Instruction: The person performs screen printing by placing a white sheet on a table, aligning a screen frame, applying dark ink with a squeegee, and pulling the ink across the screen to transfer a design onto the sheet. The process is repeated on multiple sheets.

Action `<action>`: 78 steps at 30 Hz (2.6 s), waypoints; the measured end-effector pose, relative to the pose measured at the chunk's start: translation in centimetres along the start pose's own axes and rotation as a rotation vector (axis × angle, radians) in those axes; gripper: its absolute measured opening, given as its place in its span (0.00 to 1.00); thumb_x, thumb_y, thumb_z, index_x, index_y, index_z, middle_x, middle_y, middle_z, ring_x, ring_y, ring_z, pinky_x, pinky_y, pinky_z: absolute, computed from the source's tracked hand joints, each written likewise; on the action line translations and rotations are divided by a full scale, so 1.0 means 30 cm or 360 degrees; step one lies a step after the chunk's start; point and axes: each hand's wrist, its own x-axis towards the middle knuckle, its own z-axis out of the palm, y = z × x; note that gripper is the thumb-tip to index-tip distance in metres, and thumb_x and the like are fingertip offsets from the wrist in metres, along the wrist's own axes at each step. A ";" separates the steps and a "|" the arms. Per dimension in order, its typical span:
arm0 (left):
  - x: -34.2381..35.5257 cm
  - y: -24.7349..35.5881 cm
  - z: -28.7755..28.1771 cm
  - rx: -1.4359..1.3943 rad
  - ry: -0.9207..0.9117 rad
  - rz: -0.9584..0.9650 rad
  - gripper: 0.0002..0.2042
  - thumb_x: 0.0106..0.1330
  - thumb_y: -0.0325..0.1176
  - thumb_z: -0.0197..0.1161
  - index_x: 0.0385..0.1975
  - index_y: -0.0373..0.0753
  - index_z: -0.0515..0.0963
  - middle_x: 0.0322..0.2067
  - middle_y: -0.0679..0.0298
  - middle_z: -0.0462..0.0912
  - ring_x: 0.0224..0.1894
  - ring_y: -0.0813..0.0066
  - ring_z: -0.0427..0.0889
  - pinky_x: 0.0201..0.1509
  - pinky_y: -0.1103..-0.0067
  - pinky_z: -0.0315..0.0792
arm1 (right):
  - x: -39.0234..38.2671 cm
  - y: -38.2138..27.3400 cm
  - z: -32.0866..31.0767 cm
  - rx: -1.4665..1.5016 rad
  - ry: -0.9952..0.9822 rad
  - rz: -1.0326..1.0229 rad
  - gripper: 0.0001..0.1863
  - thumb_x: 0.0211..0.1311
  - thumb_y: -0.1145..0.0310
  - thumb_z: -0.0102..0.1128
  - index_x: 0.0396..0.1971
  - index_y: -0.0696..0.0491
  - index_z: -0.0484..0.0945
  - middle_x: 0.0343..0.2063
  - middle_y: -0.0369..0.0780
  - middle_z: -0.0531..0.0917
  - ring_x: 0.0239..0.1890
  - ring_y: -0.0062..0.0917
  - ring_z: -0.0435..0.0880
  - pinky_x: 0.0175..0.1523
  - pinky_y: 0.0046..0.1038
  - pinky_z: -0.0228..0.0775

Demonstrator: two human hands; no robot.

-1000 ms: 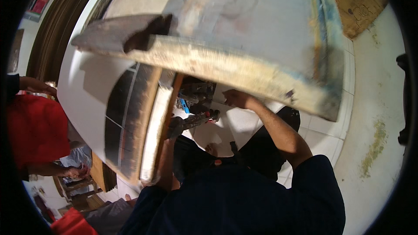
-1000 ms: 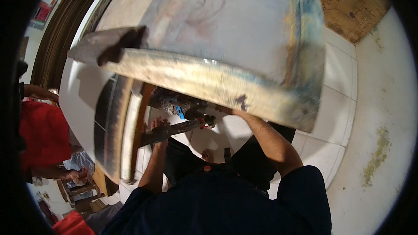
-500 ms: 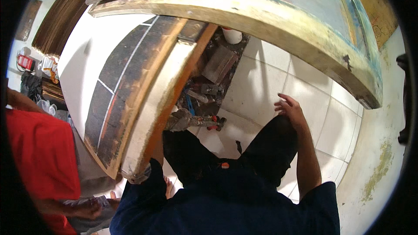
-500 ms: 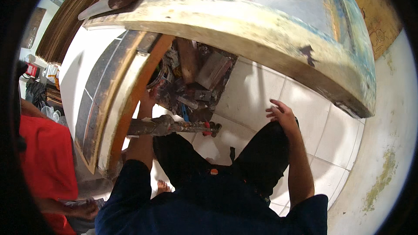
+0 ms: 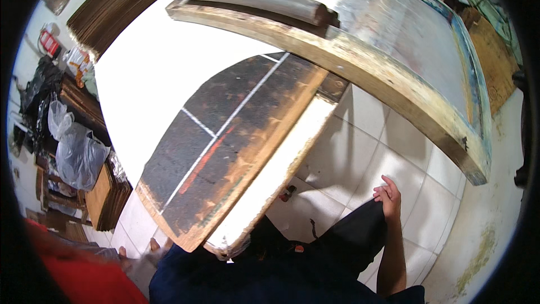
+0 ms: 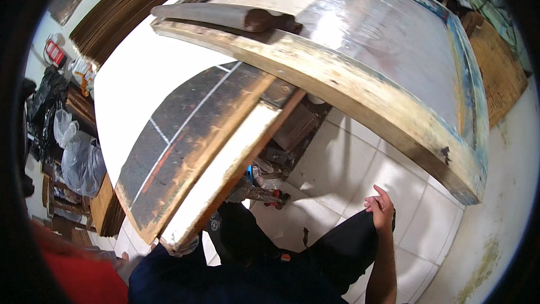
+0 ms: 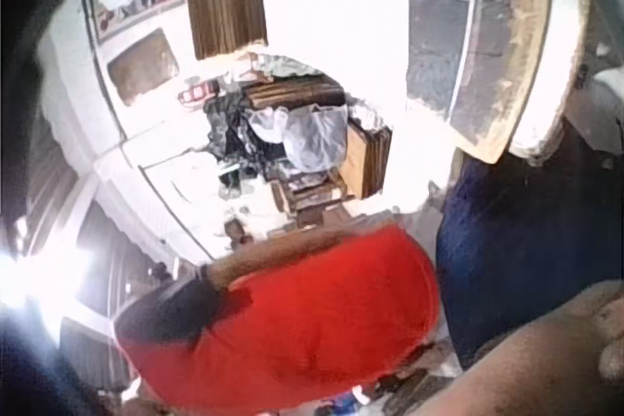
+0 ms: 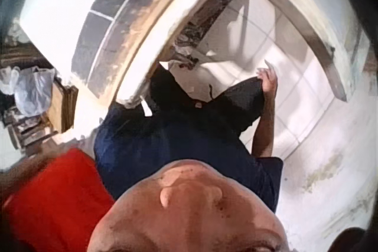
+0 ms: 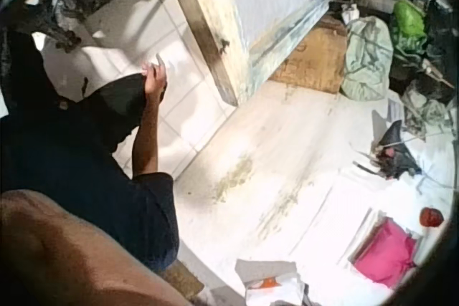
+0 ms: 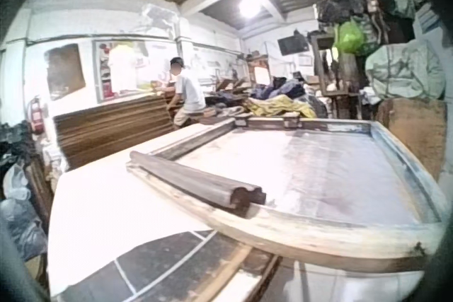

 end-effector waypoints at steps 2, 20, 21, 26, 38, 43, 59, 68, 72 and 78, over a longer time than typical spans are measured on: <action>-0.007 0.018 -0.020 -0.0025 0.0012 0.0019 0.14 0.76 0.40 0.60 0.52 0.36 0.74 0.46 0.56 0.84 0.46 0.63 0.85 0.52 0.65 0.81 | -0.002 0.019 0.000 0.0021 -0.0064 -0.0066 0.24 0.74 0.75 0.56 0.68 0.58 0.69 0.37 0.43 0.86 0.35 0.22 0.85 0.41 0.22 0.78; -0.468 0.508 -0.367 -0.0193 0.0368 0.0397 0.11 0.68 0.34 0.72 0.29 0.42 0.75 0.30 0.64 0.83 0.30 0.74 0.83 0.34 0.75 0.80 | -0.252 -1.420 0.504 -0.0544 -0.0382 -0.1808 0.25 0.49 0.75 0.72 0.51 0.58 0.83 0.40 0.45 0.83 0.44 0.42 0.82 0.51 0.39 0.74; -0.525 0.552 -0.397 -0.0066 0.0617 0.0336 0.14 0.68 0.40 0.73 0.29 0.44 0.73 0.26 0.68 0.80 0.21 0.78 0.78 0.23 0.78 0.71 | -0.217 -1.537 0.554 -0.0693 -0.0238 -0.1820 0.27 0.51 0.71 0.73 0.54 0.58 0.81 0.45 0.47 0.81 0.49 0.44 0.79 0.56 0.41 0.72; -0.786 0.794 -0.531 -0.0031 0.0907 0.0223 0.16 0.66 0.38 0.75 0.32 0.44 0.70 0.31 0.67 0.79 0.30 0.74 0.79 0.36 0.75 0.76 | 0.032 -1.842 0.700 -0.1439 -0.0276 -0.1448 0.35 0.57 0.55 0.74 0.62 0.58 0.77 0.54 0.51 0.79 0.59 0.47 0.76 0.62 0.45 0.68; -1.162 1.750 -0.055 0.0229 0.0543 0.0254 0.14 0.71 0.36 0.69 0.31 0.45 0.68 0.34 0.67 0.82 0.35 0.76 0.83 0.40 0.76 0.81 | 0.228 -1.764 0.163 -0.0710 0.0678 -0.0245 0.33 0.67 0.53 0.68 0.61 0.62 0.76 0.56 0.56 0.82 0.61 0.46 0.81 0.65 0.39 0.70; -1.137 1.988 0.340 0.0153 0.0210 0.0247 0.09 0.73 0.35 0.66 0.43 0.42 0.74 0.41 0.64 0.84 0.43 0.72 0.85 0.49 0.72 0.82 | 0.165 -1.604 -0.117 -0.1234 0.0664 0.0039 0.28 0.66 0.56 0.68 0.60 0.57 0.78 0.52 0.54 0.82 0.51 0.51 0.82 0.58 0.42 0.73; -1.043 1.681 1.280 -0.0054 -0.0246 -0.0094 0.11 0.70 0.34 0.72 0.35 0.40 0.74 0.29 0.68 0.80 0.29 0.82 0.78 0.33 0.81 0.76 | 0.292 -2.763 0.679 -0.1147 -0.0902 -0.1324 0.23 0.66 0.63 0.70 0.55 0.61 0.78 0.42 0.51 0.79 0.42 0.44 0.85 0.47 0.40 0.79; -1.036 1.584 1.270 -0.0099 -0.0380 -0.0190 0.14 0.68 0.30 0.73 0.30 0.44 0.70 0.24 0.77 0.69 0.24 0.90 0.63 0.27 0.87 0.59 | 0.282 -2.676 0.836 -0.2017 -0.0965 -0.1491 0.20 0.59 0.68 0.73 0.47 0.60 0.76 0.49 0.52 0.74 0.43 0.50 0.84 0.51 0.44 0.80; -1.034 1.586 1.259 -0.0058 -0.0412 -0.0155 0.14 0.68 0.29 0.73 0.30 0.43 0.70 0.24 0.78 0.68 0.24 0.92 0.61 0.27 0.88 0.58 | 0.310 -2.696 0.861 -0.2367 -0.0835 -0.1448 0.13 0.62 0.69 0.68 0.41 0.59 0.77 0.39 0.50 0.82 0.41 0.47 0.86 0.50 0.41 0.81; -1.046 1.613 1.275 0.0090 -0.0389 -0.0233 0.16 0.65 0.32 0.76 0.31 0.41 0.70 0.23 0.77 0.68 0.23 0.91 0.61 0.22 0.87 0.57 | 0.154 -2.745 0.860 -0.2634 -0.1122 -0.1000 0.13 0.64 0.61 0.65 0.38 0.57 0.82 0.30 0.48 0.87 0.38 0.44 0.89 0.47 0.42 0.81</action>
